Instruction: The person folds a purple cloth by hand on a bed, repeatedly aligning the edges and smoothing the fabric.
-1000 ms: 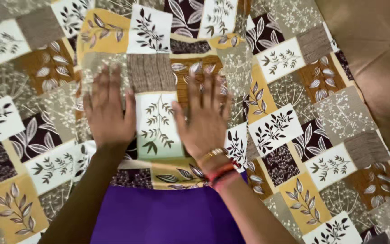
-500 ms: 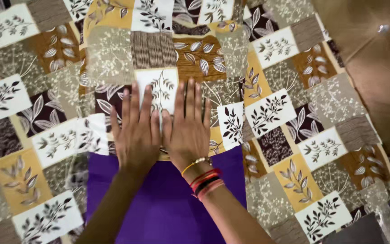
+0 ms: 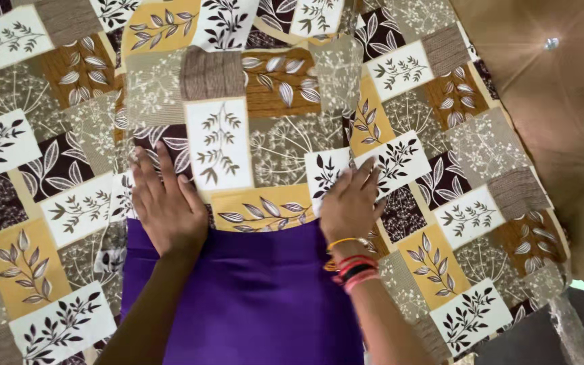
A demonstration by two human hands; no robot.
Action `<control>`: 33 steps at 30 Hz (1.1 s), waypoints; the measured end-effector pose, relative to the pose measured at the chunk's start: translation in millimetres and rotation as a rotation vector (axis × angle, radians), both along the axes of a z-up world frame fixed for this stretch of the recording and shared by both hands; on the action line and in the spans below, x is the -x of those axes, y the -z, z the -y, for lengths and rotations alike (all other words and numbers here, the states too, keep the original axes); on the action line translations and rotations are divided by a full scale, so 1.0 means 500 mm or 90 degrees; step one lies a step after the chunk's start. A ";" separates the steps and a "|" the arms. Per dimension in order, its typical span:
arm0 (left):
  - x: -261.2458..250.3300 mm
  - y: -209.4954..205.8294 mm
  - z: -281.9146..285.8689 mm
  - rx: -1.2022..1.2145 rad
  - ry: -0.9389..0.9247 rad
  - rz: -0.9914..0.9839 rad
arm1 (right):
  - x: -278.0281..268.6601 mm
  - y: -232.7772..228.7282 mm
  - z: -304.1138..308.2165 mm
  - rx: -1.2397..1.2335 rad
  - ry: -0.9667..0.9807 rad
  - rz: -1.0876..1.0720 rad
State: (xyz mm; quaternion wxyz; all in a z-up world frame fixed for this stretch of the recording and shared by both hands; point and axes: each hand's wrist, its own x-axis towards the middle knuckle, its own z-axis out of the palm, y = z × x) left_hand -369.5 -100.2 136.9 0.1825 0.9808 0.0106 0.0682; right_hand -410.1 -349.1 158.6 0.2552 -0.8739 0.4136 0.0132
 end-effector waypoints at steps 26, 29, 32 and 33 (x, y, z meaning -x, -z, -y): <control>-0.185 -0.026 0.022 -0.011 0.133 -0.035 | -0.278 -0.031 -0.045 0.132 -0.487 -0.003; -0.163 -0.005 0.014 0.015 0.134 -0.032 | -0.307 -0.083 -0.046 0.063 -0.504 -0.147; -0.161 0.019 -0.009 -0.070 0.125 0.013 | -0.342 -0.130 -0.145 -0.019 -0.573 -0.031; -0.163 0.028 -0.006 -0.115 0.123 0.029 | -0.348 -0.132 -0.175 0.076 -0.621 0.141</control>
